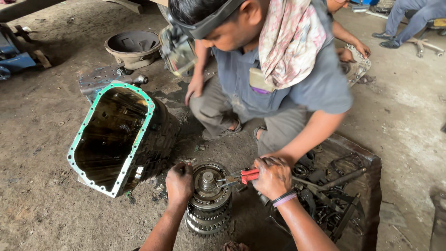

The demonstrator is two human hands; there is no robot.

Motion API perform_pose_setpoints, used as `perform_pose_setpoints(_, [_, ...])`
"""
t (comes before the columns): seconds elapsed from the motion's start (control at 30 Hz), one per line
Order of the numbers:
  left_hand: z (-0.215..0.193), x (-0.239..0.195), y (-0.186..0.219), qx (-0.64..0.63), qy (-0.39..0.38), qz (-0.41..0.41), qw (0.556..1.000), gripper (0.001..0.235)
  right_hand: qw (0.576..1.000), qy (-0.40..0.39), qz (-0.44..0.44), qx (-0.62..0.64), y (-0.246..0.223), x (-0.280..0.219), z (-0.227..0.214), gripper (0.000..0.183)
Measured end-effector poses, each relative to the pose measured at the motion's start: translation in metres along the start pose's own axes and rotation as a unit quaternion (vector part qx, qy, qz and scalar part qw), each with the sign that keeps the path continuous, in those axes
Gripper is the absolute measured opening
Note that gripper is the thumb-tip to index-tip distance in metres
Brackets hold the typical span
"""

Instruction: The person uses pliers and a screwdriver to remove a retaining clip from a gear assembly. They then separate the gears and bearings, inspecting the components by hand.

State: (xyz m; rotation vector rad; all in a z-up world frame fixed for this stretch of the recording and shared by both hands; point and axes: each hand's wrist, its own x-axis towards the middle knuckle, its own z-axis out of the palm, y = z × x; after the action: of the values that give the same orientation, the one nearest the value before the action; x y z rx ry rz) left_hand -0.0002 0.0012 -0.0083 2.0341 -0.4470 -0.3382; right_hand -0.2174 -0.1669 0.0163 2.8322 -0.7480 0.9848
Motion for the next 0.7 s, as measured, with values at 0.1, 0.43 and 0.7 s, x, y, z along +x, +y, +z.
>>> perform_pose_setpoints(0.1, [0.001,0.001,-0.002,0.009,-0.006,-0.002,1.000,0.038,1.000,-0.011,0.007,-0.025,-0.003,0.001,-0.002,0.013])
perform_pose_setpoints(0.43, [0.013,0.013,-0.022,-0.014,0.033,0.008,0.999,0.043,1.000,-0.005,0.014,-0.014,-0.001,-0.002,0.002,0.017])
perform_pose_setpoints(0.7, [0.019,0.019,-0.032,-0.030,0.026,-0.008,0.999,0.047,0.999,-0.016,0.022,-0.017,-0.001,-0.001,0.002,0.016])
